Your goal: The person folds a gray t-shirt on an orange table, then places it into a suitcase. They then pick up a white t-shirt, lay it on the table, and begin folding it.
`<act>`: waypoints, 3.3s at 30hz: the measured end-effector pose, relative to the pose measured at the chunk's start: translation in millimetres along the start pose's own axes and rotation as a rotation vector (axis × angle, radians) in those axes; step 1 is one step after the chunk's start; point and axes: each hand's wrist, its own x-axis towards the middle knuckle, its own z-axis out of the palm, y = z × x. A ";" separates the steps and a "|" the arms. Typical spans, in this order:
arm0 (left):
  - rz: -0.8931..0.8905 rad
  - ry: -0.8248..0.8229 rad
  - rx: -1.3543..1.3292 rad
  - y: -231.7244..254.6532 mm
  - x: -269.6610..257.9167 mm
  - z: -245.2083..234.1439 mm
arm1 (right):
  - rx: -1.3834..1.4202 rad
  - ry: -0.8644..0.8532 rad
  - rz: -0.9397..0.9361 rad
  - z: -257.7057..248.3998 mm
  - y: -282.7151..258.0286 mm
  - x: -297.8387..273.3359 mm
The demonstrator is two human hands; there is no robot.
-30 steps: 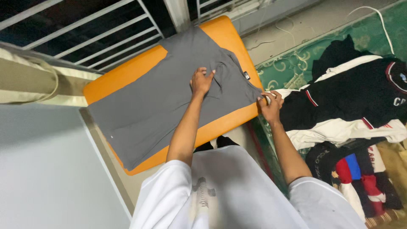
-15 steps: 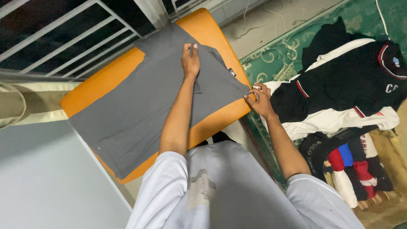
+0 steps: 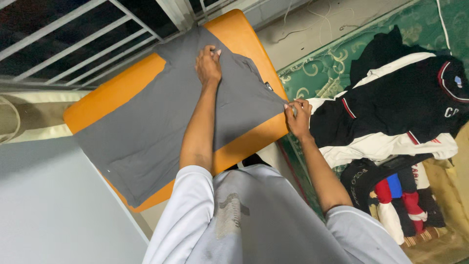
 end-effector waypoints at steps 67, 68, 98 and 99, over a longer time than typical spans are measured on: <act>-0.324 -0.091 0.397 -301.4 -268.3 -314.8 | -0.255 -0.514 -0.456 107.0 -176.4 -90.8; -0.355 -0.056 0.397 -305.4 -266.7 -313.6 | -0.261 -0.516 -0.456 106.4 -173.9 -91.9; -0.112 -0.004 -0.211 -103.7 -132.3 -150.5 | 0.208 -0.178 -0.135 117.0 -155.7 102.6; -0.185 -0.045 -0.210 -92.9 -121.8 -141.9 | 0.211 -0.225 -0.069 116.7 -158.4 117.7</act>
